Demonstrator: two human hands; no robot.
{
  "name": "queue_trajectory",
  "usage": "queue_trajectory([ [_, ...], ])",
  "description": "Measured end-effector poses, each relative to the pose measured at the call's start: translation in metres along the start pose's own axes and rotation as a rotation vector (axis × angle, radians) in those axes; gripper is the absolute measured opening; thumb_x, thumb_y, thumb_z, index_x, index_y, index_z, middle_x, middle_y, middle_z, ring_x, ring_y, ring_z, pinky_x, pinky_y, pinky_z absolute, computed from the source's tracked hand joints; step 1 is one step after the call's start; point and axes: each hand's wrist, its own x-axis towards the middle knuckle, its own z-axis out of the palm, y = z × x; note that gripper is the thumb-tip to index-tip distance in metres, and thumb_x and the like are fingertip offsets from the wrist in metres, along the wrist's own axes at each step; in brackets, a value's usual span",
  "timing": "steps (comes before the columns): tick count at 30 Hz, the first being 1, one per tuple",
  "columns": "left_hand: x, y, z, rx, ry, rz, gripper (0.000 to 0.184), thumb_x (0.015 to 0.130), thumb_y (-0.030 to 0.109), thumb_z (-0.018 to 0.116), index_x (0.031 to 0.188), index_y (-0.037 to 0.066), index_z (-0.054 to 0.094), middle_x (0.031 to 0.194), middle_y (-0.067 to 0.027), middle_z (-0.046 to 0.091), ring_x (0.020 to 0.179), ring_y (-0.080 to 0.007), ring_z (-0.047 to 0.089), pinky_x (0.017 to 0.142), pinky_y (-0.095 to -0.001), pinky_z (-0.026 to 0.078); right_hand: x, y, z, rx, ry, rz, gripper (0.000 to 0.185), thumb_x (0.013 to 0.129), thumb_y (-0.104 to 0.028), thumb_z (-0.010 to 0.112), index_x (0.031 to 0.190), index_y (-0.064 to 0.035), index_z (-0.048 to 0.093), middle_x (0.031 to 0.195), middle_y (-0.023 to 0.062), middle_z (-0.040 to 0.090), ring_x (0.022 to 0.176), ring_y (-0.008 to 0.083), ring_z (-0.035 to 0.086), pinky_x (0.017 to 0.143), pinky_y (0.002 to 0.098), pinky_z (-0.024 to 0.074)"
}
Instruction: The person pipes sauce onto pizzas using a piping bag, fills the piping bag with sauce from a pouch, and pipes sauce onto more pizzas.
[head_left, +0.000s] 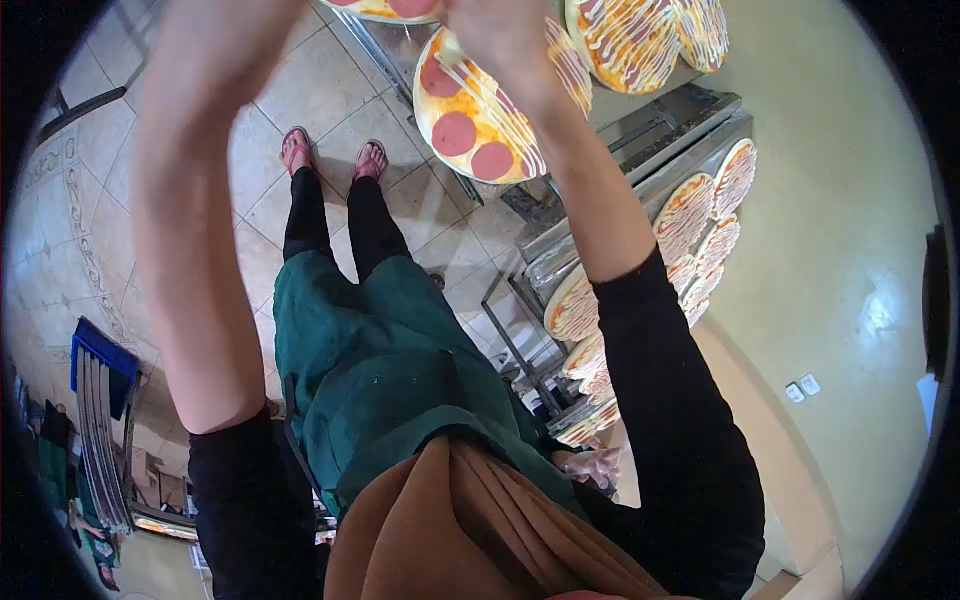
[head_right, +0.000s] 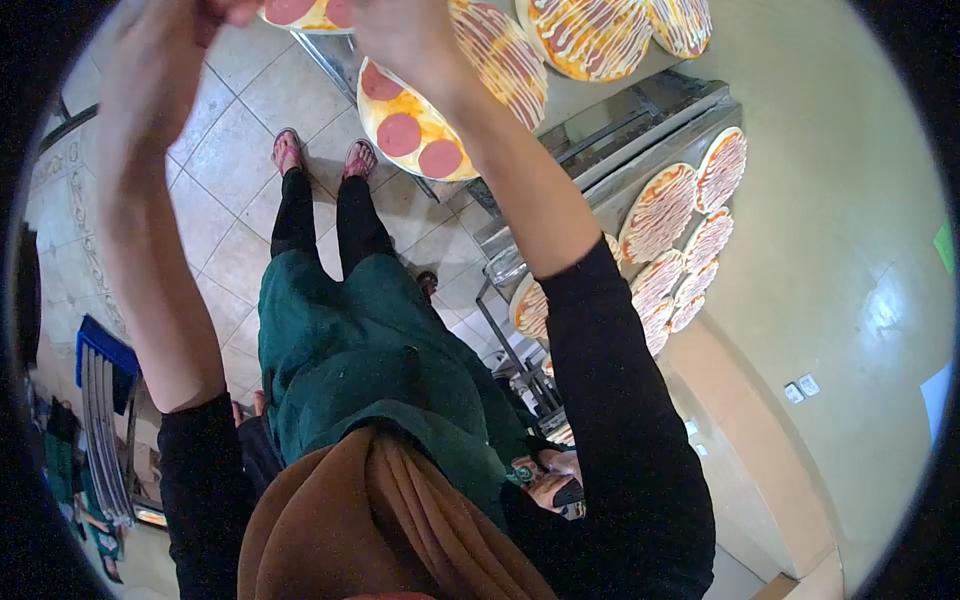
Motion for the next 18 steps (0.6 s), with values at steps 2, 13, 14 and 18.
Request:
queue_trajectory([
  [2, -0.001, 0.006, 0.004, -0.023, 0.049, -0.063, 0.031, 0.098, 0.028, 0.045, 0.107, 0.002, 0.060, 0.069, -0.0010, 0.055, 0.054, -0.0040, 0.052, 0.047, -0.0164, 0.043, 0.012, -0.029, 0.006, 0.338, -0.010, 0.430, 0.020, 0.081, 0.000, 0.055, 0.101, 0.0034, 0.056, 0.090, 0.0135, 0.064, 0.082, 0.0232, 0.061, 0.075, 0.0337, 0.0477],
  [13, -0.023, -0.016, 0.027, -0.353, -0.180, -0.233, 0.025, 0.099, 0.022, 0.044, 0.104, 0.004, 0.060, 0.074, -0.0025, 0.059, 0.053, -0.0061, 0.053, 0.047, -0.0162, 0.045, -0.061, -0.032, -0.044, 0.139, -0.120, 0.454, 0.010, 0.084, -0.008, 0.060, 0.091, -0.0033, 0.055, 0.074, 0.0024, 0.055, 0.065, 0.0126, 0.056, 0.055, 0.0267, 0.0447],
  [14, -0.021, -0.016, 0.019, -0.319, -0.147, -0.134, 0.026, 0.099, 0.023, 0.044, 0.105, 0.004, 0.060, 0.074, -0.0021, 0.058, 0.053, -0.0059, 0.053, 0.048, -0.0166, 0.045, -0.052, -0.025, -0.032, 0.079, -0.136, 0.336, 0.009, 0.084, -0.008, 0.060, 0.091, -0.0032, 0.055, 0.073, 0.0025, 0.055, 0.065, 0.0129, 0.056, 0.055, 0.0271, 0.0448],
  [18, -0.012, 0.004, 0.009, -0.118, 0.074, -0.098, 0.031, 0.099, 0.030, 0.043, 0.108, 0.006, 0.061, 0.072, -0.0018, 0.058, 0.052, -0.0039, 0.049, 0.047, -0.0164, 0.043, -0.017, -0.027, 0.006, 0.247, -0.024, 0.358, 0.008, 0.084, -0.008, 0.059, 0.091, -0.0030, 0.056, 0.071, 0.0029, 0.055, 0.063, 0.0143, 0.056, 0.055, 0.0290, 0.0449],
])
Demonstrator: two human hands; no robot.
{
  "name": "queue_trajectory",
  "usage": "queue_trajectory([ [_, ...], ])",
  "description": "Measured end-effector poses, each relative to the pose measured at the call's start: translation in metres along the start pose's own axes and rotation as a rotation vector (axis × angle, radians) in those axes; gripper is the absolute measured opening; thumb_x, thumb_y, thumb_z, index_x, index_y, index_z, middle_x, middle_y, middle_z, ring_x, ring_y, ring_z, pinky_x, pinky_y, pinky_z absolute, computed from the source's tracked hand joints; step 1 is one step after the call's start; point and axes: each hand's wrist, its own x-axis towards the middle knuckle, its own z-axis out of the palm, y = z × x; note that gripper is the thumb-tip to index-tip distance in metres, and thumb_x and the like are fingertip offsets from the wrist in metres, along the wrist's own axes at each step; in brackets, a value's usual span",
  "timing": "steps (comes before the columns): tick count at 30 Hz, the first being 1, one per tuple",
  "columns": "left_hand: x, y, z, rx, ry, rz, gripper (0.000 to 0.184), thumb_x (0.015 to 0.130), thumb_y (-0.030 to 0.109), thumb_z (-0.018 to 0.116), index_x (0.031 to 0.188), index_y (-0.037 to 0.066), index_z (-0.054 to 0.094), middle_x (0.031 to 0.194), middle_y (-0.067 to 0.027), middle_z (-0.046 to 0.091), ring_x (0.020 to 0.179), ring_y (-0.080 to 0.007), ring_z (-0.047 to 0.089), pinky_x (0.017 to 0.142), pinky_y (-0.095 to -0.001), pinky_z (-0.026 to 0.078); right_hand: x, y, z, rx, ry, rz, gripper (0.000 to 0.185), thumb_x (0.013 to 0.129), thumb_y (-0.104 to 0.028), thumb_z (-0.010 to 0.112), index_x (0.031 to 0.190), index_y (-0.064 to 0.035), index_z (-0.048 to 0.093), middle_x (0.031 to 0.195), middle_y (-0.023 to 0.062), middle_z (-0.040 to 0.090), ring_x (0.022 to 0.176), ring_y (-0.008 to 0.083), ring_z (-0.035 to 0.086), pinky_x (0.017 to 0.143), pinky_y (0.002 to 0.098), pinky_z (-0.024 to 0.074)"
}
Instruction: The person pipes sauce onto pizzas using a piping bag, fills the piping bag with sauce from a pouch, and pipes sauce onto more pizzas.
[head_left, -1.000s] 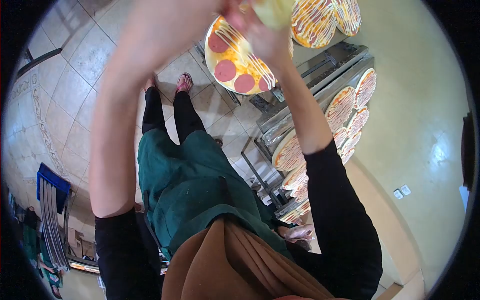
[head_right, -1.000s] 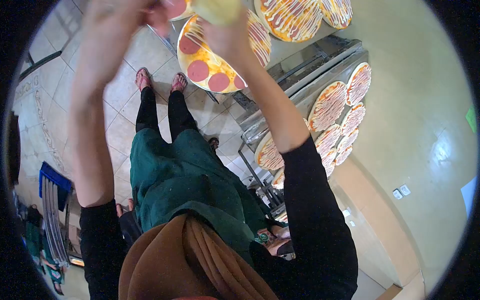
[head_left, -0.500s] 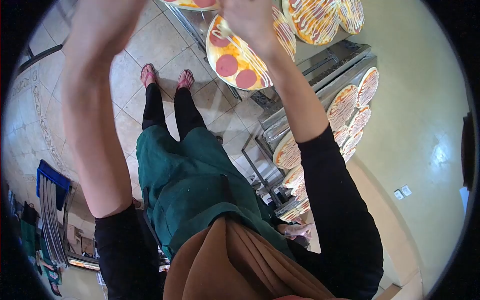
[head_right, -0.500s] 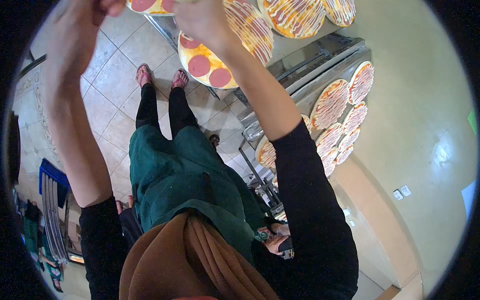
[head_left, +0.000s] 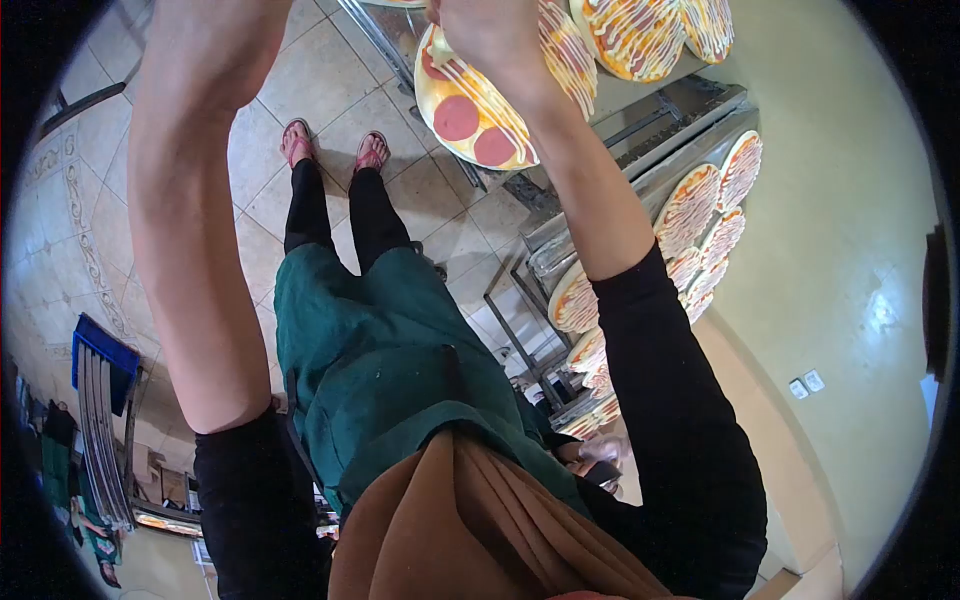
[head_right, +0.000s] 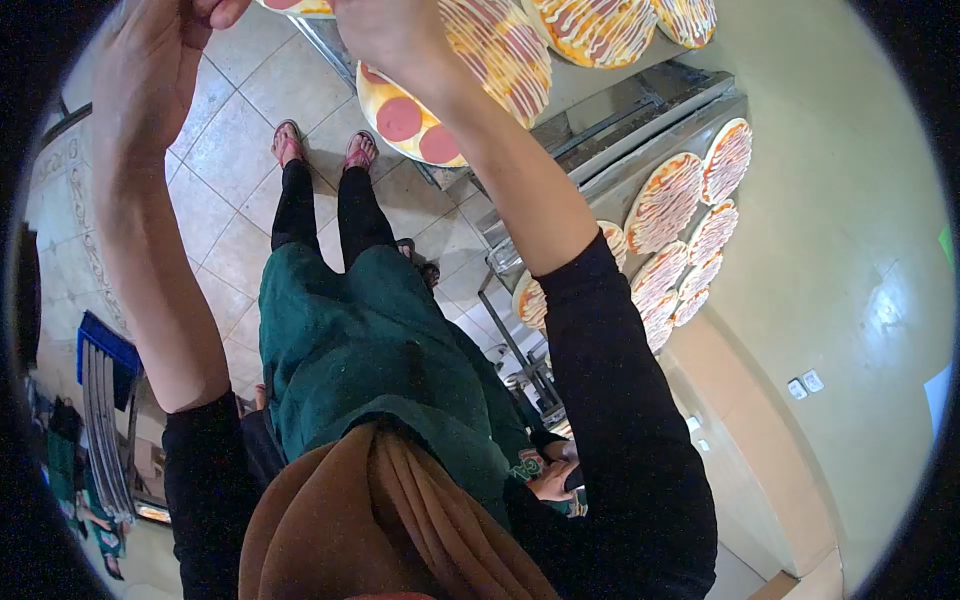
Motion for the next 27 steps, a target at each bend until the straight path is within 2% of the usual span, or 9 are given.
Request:
queue_trajectory([
  [1, -0.003, 0.006, 0.011, 0.055, 0.109, -0.057, 0.032, 0.099, 0.031, 0.043, 0.108, 0.006, 0.061, 0.071, -0.0019, 0.058, 0.051, -0.0034, 0.048, 0.046, -0.0161, 0.042, -0.005, 0.002, -0.004, -0.036, -0.017, -0.018, 0.008, 0.084, -0.007, 0.058, 0.091, -0.0030, 0.056, 0.071, 0.0030, 0.055, 0.063, 0.0146, 0.056, 0.055, 0.0294, 0.0449],
  [8, -0.016, 0.002, 0.020, -0.195, -0.282, -0.453, 0.027, 0.099, 0.024, 0.044, 0.098, 0.003, 0.061, 0.069, -0.0012, 0.057, 0.050, -0.0056, 0.051, 0.041, -0.0172, 0.042, -0.063, -0.004, -0.054, -0.106, -0.023, 0.097, 0.010, 0.084, -0.007, 0.056, 0.092, -0.0025, 0.057, 0.070, 0.0045, 0.057, 0.062, 0.0187, 0.057, 0.058, 0.0339, 0.0457],
  [10, -0.013, 0.004, 0.015, -0.138, -0.223, -0.367, 0.029, 0.099, 0.025, 0.043, 0.097, 0.002, 0.061, 0.067, -0.0008, 0.056, 0.049, -0.0050, 0.051, 0.041, -0.0170, 0.041, -0.049, 0.020, -0.054, -0.461, -0.051, -0.187, 0.013, 0.083, -0.008, 0.056, 0.095, -0.0024, 0.059, 0.073, 0.0060, 0.060, 0.065, 0.0223, 0.058, 0.062, 0.0367, 0.0462],
  [13, -0.010, 0.004, 0.002, 0.004, -0.089, -0.145, 0.030, 0.099, 0.027, 0.044, 0.097, 0.002, 0.060, 0.066, -0.0008, 0.056, 0.049, -0.0040, 0.051, 0.040, -0.0165, 0.040, -0.032, 0.049, -0.015, -0.604, 0.090, -0.398, 0.015, 0.082, -0.007, 0.057, 0.095, -0.0016, 0.059, 0.078, 0.0089, 0.061, 0.070, 0.0228, 0.060, 0.066, 0.0363, 0.0465],
  [15, -0.009, -0.002, 0.005, -0.023, 0.028, -0.013, 0.030, 0.099, 0.027, 0.045, 0.096, 0.002, 0.060, 0.066, -0.0009, 0.055, 0.048, -0.0034, 0.050, 0.039, -0.0161, 0.038, -0.006, 0.005, 0.004, 0.051, 0.049, 0.004, 0.020, 0.078, 0.001, 0.058, 0.098, 0.0014, 0.058, 0.086, 0.0089, 0.065, 0.077, 0.0191, 0.061, 0.070, 0.0307, 0.0476],
  [16, -0.010, -0.004, 0.006, -0.052, 0.009, -0.024, 0.030, 0.099, 0.027, 0.045, 0.096, 0.002, 0.060, 0.066, -0.0009, 0.055, 0.048, -0.0034, 0.050, 0.039, -0.0161, 0.038, -0.009, 0.003, 0.001, 0.041, 0.041, -0.007, 0.022, 0.077, 0.001, 0.059, 0.100, 0.0003, 0.058, 0.088, 0.0083, 0.064, 0.078, 0.0190, 0.061, 0.070, 0.0301, 0.0476],
  [18, -0.013, -0.006, 0.006, -0.089, -0.111, -0.118, 0.029, 0.098, 0.026, 0.046, 0.095, 0.002, 0.060, 0.066, -0.0009, 0.055, 0.047, -0.0037, 0.050, 0.039, -0.0163, 0.038, -0.032, 0.012, -0.019, -0.448, 0.044, -0.339, 0.014, 0.081, -0.008, 0.058, 0.094, -0.0023, 0.059, 0.075, 0.0069, 0.060, 0.067, 0.0199, 0.059, 0.062, 0.0333, 0.0458],
  [22, -0.027, -0.012, 0.022, -0.273, -0.230, -0.310, 0.027, 0.098, 0.024, 0.046, 0.097, 0.001, 0.061, 0.065, -0.0008, 0.055, 0.045, -0.0050, 0.050, 0.037, -0.0164, 0.038, -0.064, -0.018, -0.047, -0.096, -0.048, 0.103, 0.013, 0.090, -0.016, 0.053, 0.085, -0.0043, 0.055, 0.062, -0.0009, 0.051, 0.055, 0.0111, 0.052, 0.049, 0.0276, 0.0408],
  [27, -0.011, -0.038, -0.012, -0.243, -0.200, -0.183, 0.032, 0.099, 0.030, 0.043, 0.097, 0.003, 0.062, 0.062, 0.0008, 0.053, 0.043, -0.0038, 0.047, 0.036, -0.0161, 0.035, -0.044, -0.011, -0.026, -0.017, -0.001, 0.078, 0.009, 0.086, -0.009, 0.054, 0.091, -0.0027, 0.056, 0.074, 0.0023, 0.055, 0.066, 0.0132, 0.054, 0.059, 0.0282, 0.0430],
])
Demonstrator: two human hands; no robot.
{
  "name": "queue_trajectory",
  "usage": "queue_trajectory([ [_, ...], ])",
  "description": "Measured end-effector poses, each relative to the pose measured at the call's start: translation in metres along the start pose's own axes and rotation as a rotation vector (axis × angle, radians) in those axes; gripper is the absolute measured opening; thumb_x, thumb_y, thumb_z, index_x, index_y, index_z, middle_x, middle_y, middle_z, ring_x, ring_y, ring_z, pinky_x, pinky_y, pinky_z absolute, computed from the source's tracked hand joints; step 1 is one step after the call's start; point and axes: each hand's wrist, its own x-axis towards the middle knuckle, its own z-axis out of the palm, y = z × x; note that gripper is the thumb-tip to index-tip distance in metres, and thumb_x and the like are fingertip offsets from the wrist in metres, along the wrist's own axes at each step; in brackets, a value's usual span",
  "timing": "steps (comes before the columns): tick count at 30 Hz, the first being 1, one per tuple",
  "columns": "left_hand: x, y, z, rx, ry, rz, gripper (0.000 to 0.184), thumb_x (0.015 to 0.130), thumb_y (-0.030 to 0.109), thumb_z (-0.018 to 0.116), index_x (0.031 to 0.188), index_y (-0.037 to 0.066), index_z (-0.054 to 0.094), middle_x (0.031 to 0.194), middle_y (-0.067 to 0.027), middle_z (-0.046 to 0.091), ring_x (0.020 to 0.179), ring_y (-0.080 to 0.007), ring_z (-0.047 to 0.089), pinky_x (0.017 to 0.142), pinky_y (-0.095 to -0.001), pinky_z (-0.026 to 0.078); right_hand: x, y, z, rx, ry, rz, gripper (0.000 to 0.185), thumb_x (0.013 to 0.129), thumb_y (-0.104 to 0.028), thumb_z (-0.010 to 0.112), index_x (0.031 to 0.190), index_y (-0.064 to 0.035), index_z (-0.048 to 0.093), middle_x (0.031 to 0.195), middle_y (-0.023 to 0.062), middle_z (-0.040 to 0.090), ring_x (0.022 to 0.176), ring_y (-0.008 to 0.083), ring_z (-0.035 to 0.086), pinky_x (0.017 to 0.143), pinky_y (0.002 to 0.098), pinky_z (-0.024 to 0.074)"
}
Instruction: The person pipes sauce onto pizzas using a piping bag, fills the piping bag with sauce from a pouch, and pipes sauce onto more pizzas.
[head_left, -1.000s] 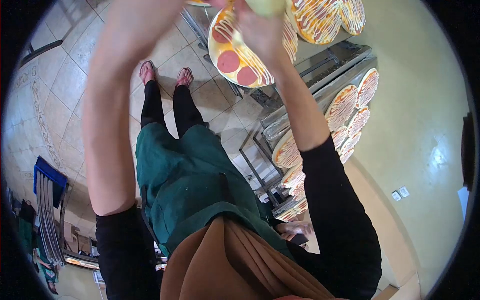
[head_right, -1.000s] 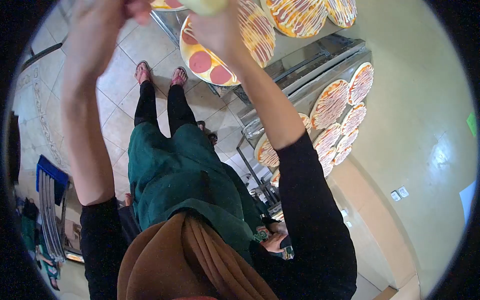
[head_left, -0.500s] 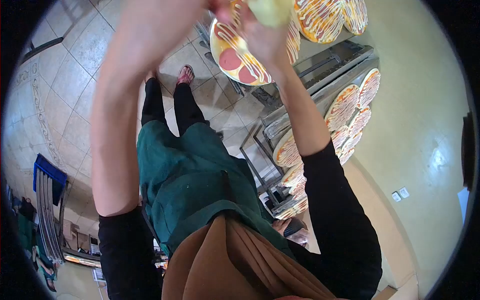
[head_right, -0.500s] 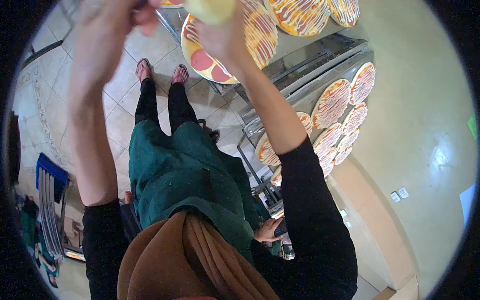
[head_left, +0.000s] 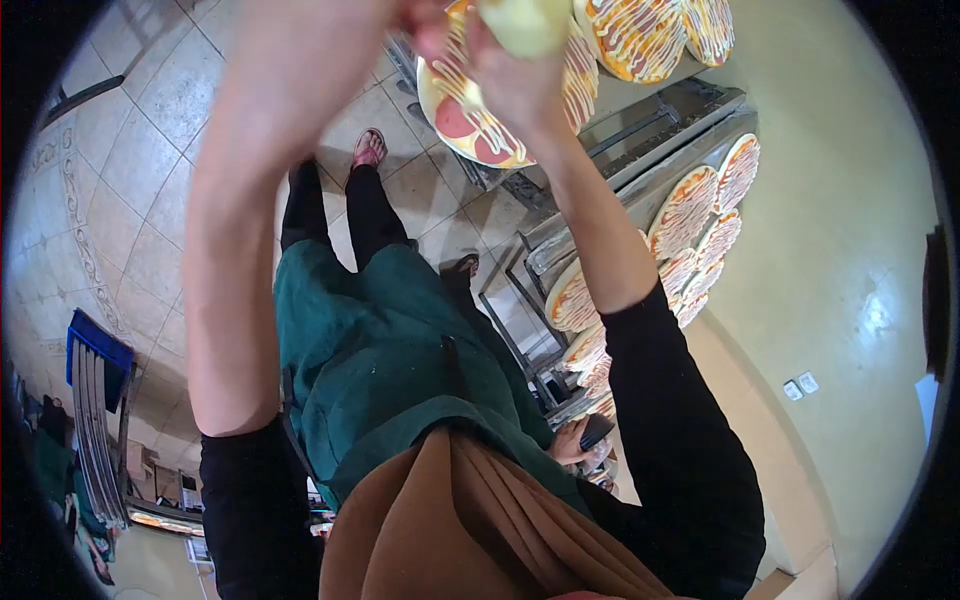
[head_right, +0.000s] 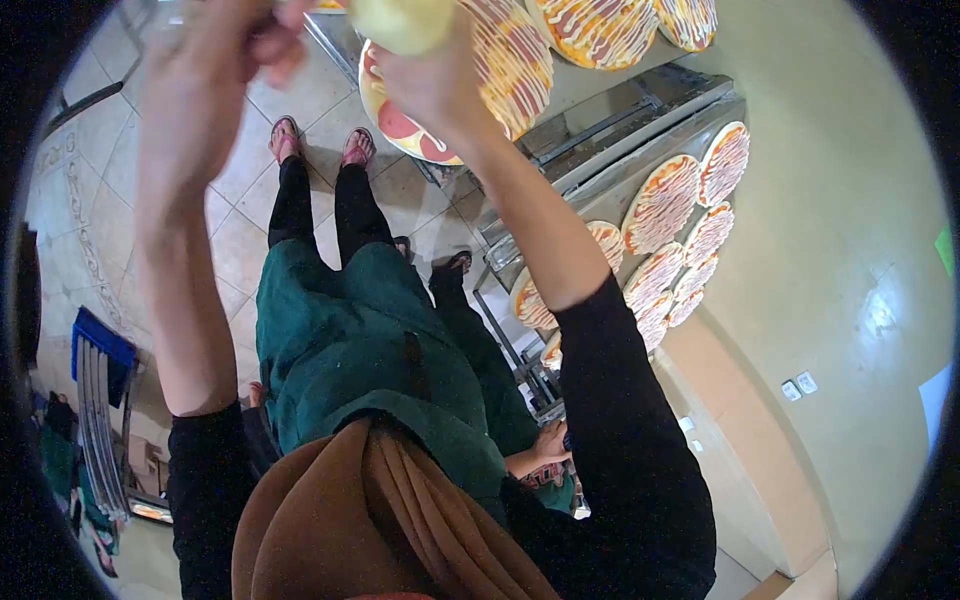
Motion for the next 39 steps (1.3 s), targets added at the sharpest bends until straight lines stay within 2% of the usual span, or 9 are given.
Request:
queue_trajectory([
  [4, -0.001, 0.017, 0.009, 0.071, 0.104, -0.060, 0.035, 0.098, 0.033, 0.043, 0.095, 0.004, 0.062, 0.058, 0.0025, 0.051, 0.041, -0.0026, 0.043, 0.036, -0.0164, 0.033, 0.015, 0.015, 0.024, 0.121, 0.006, 0.009, 0.025, 0.078, 0.002, 0.056, 0.103, 0.0002, 0.057, 0.093, 0.0084, 0.063, 0.084, 0.0186, 0.060, 0.073, 0.0298, 0.0471],
  [6, -0.013, 0.022, 0.027, 0.123, 0.102, -0.077, 0.032, 0.098, 0.031, 0.045, 0.093, 0.004, 0.062, 0.057, 0.0028, 0.050, 0.042, -0.0025, 0.043, 0.037, -0.0165, 0.033, -0.001, 0.010, 0.020, -0.177, 0.146, -0.030, 0.015, 0.092, -0.017, 0.056, 0.084, -0.0048, 0.058, 0.058, -0.0021, 0.049, 0.052, 0.0063, 0.048, 0.046, 0.0254, 0.0383],
  [11, -0.022, 0.021, 0.046, 0.050, 0.125, -0.133, 0.029, 0.098, 0.027, 0.045, 0.090, 0.005, 0.062, 0.057, 0.0031, 0.050, 0.040, -0.0021, 0.043, 0.034, -0.0168, 0.031, -0.020, -0.010, -0.005, -0.074, 0.026, 0.051, 0.016, 0.092, -0.017, 0.055, 0.082, -0.0049, 0.056, 0.060, -0.0019, 0.047, 0.050, 0.0054, 0.046, 0.043, 0.0235, 0.0358],
  [17, -0.014, 0.026, 0.025, 0.168, 0.123, 0.027, 0.032, 0.100, 0.027, 0.042, 0.091, 0.005, 0.062, 0.056, 0.0036, 0.048, 0.039, -0.0025, 0.040, 0.032, -0.0170, 0.031, 0.001, 0.006, 0.024, 0.011, 0.052, -0.069, 0.026, 0.082, 0.000, 0.055, 0.108, 0.0000, 0.056, 0.096, 0.0089, 0.062, 0.088, 0.0203, 0.058, 0.079, 0.0312, 0.0456],
  [19, -0.015, 0.030, 0.034, 0.174, 0.133, -0.112, 0.032, 0.099, 0.029, 0.043, 0.090, 0.005, 0.063, 0.056, 0.0039, 0.048, 0.039, -0.0028, 0.040, 0.033, -0.0173, 0.031, -0.013, -0.003, 0.017, 0.017, 0.045, 0.085, 0.009, 0.090, -0.013, 0.053, 0.087, -0.0042, 0.053, 0.071, 0.0017, 0.051, 0.061, 0.0111, 0.048, 0.054, 0.0262, 0.0376],
  [23, -0.014, 0.045, 0.042, 0.096, 0.133, -0.342, 0.035, 0.099, 0.031, 0.044, 0.092, 0.003, 0.063, 0.055, 0.0039, 0.045, 0.041, -0.0029, 0.039, 0.038, -0.0175, 0.031, -0.017, -0.011, 0.007, -0.066, 0.019, 0.073, 0.024, 0.095, -0.021, 0.051, 0.076, -0.0055, 0.049, 0.058, -0.0025, 0.045, 0.047, 0.0067, 0.042, 0.041, 0.0248, 0.0325],
  [28, -0.010, 0.049, 0.032, 0.234, 0.057, -0.093, 0.032, 0.099, 0.025, 0.042, 0.095, 0.002, 0.063, 0.055, 0.0020, 0.049, 0.041, -0.0037, 0.041, 0.039, -0.0171, 0.032, 0.003, -0.020, 0.015, 0.077, -0.036, 0.096, 0.023, 0.085, -0.001, 0.055, 0.108, -0.0002, 0.056, 0.093, 0.0086, 0.061, 0.087, 0.0204, 0.058, 0.079, 0.0307, 0.0456],
  [33, 0.005, 0.083, 0.061, 0.512, -0.129, 0.243, 0.020, 0.093, 0.013, 0.046, 0.099, 0.000, 0.060, 0.068, -0.0051, 0.056, 0.058, -0.0135, 0.055, 0.052, -0.0252, 0.045, 0.019, -0.076, -0.044, 0.083, -0.181, 0.269, 0.026, 0.085, -0.012, 0.065, 0.107, -0.0021, 0.056, 0.098, 0.0069, 0.059, 0.091, 0.0191, 0.057, 0.080, 0.0334, 0.0464],
  [39, 0.031, 0.142, 0.077, 0.862, -0.257, 0.447, 0.013, 0.088, 0.008, 0.049, 0.093, -0.001, 0.058, 0.077, -0.0124, 0.058, 0.070, -0.0202, 0.059, 0.062, -0.0297, 0.048, 0.067, -0.134, -0.108, -0.525, 0.029, -0.515, 0.023, 0.085, -0.012, 0.063, 0.104, 0.0003, 0.056, 0.095, 0.0100, 0.061, 0.083, 0.0196, 0.059, 0.071, 0.0285, 0.0475],
])
